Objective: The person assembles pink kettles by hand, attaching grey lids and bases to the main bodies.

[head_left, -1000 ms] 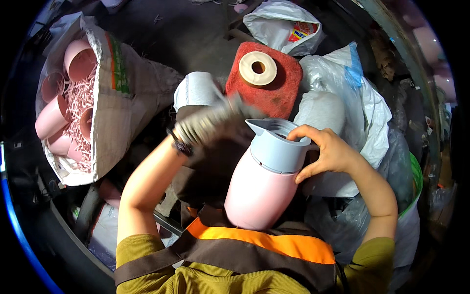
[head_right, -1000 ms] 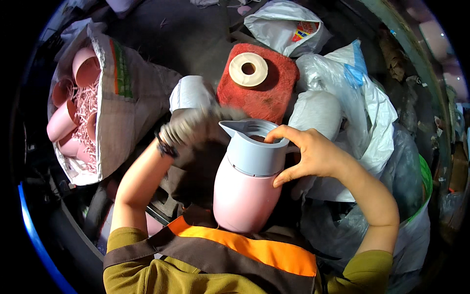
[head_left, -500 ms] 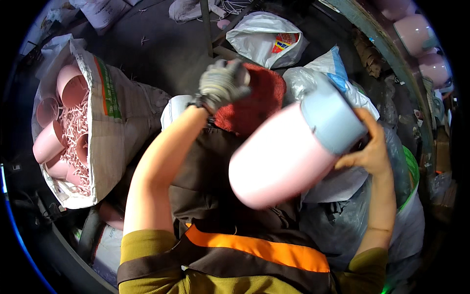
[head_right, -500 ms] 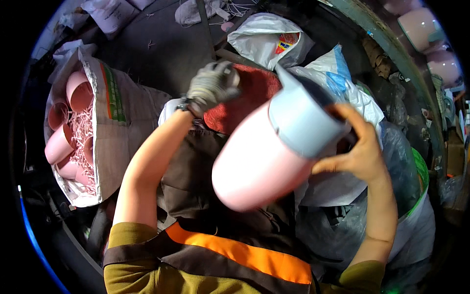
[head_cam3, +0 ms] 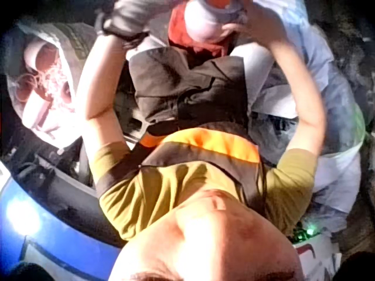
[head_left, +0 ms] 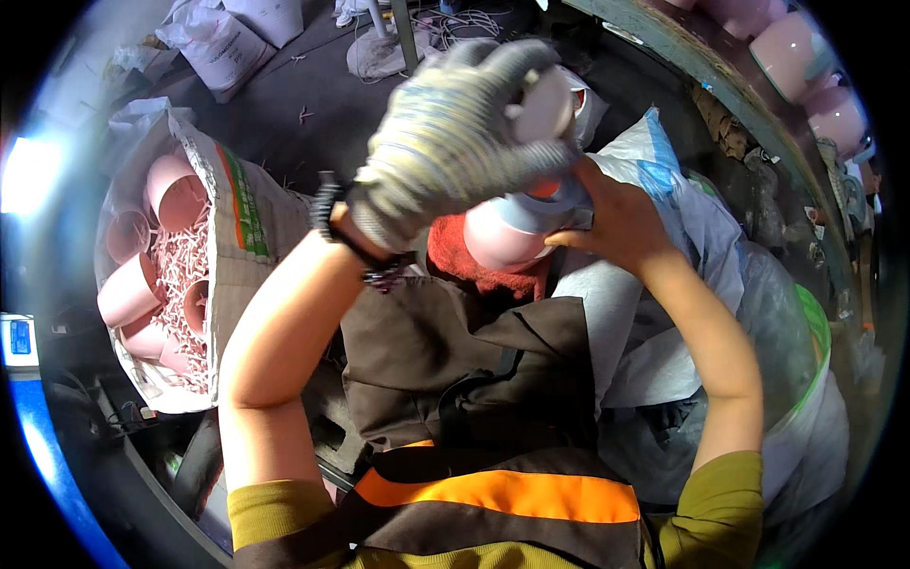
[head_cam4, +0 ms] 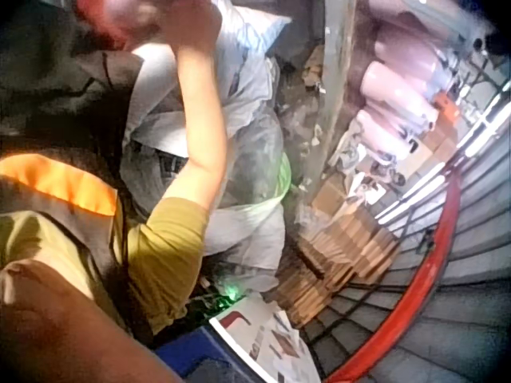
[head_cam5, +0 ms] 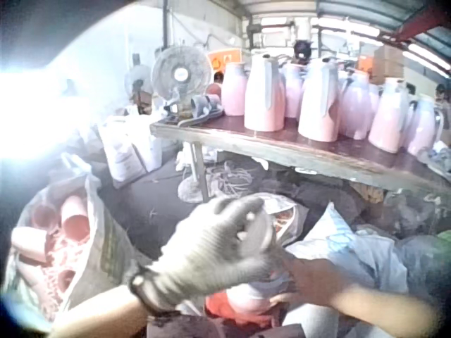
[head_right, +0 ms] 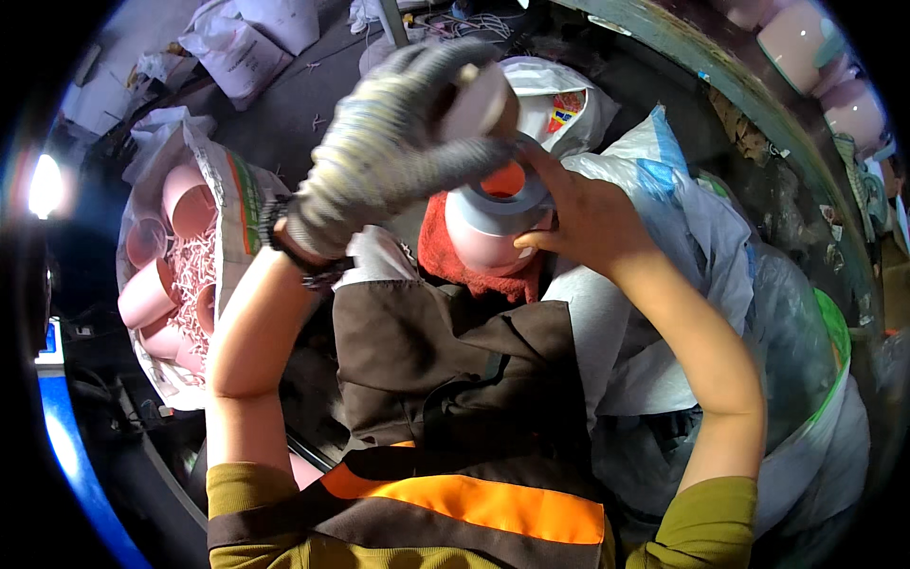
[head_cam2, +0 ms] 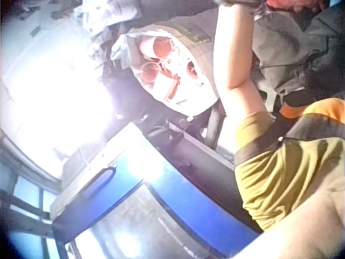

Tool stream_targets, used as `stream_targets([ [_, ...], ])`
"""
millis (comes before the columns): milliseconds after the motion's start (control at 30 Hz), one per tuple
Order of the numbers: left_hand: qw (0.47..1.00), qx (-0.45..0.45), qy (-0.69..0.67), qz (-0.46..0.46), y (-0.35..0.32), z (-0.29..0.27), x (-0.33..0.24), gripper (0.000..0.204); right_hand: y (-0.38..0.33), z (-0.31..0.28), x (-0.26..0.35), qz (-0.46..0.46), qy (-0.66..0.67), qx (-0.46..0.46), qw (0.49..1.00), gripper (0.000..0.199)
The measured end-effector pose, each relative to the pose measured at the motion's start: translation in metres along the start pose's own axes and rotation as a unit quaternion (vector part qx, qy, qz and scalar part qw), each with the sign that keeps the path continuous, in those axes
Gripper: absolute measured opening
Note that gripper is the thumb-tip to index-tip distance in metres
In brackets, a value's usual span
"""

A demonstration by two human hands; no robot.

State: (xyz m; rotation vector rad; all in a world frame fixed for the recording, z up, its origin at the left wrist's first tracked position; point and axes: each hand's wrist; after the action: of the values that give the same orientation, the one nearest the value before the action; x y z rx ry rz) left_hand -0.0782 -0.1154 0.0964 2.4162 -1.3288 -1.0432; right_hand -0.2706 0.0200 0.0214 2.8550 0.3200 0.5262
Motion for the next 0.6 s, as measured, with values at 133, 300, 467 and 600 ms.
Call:
stream_targets([
  [133,0.992,0.062,0.105,-0.029,-0.007,0.025,-0.014,0.078,0.001,-0.005,0.006,0.075,0.05,0.034,0.995,0.106],
  [300,0.984,0.078,0.161,-0.017,-0.004,0.03,-0.022,0.074,-0.038,0.008,-0.007,0.091,0.067,-0.085,0.99,0.079],
  [467,0.984,0.083,0.156,-0.029,-0.002,0.029,-0.023,0.073,-0.044,0.016,-0.01,0.172,-0.014,0.006,0.985,0.037],
  [600,0.982,0.058,0.179,-0.013,0.043,-0.015,-0.047,0.063,-0.045,0.018,-0.014,0.162,-0.045,0.01,0.986,0.034],
])
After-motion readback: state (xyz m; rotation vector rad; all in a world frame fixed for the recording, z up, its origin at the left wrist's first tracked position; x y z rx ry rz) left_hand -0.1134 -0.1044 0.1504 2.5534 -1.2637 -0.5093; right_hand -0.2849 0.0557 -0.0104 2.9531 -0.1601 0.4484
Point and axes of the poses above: each hand's wrist, its own y-axis towards the middle knuckle, its own z-axis out of the palm, x = y × z, and after that the axes turned 9 degrees about -z, right-handed
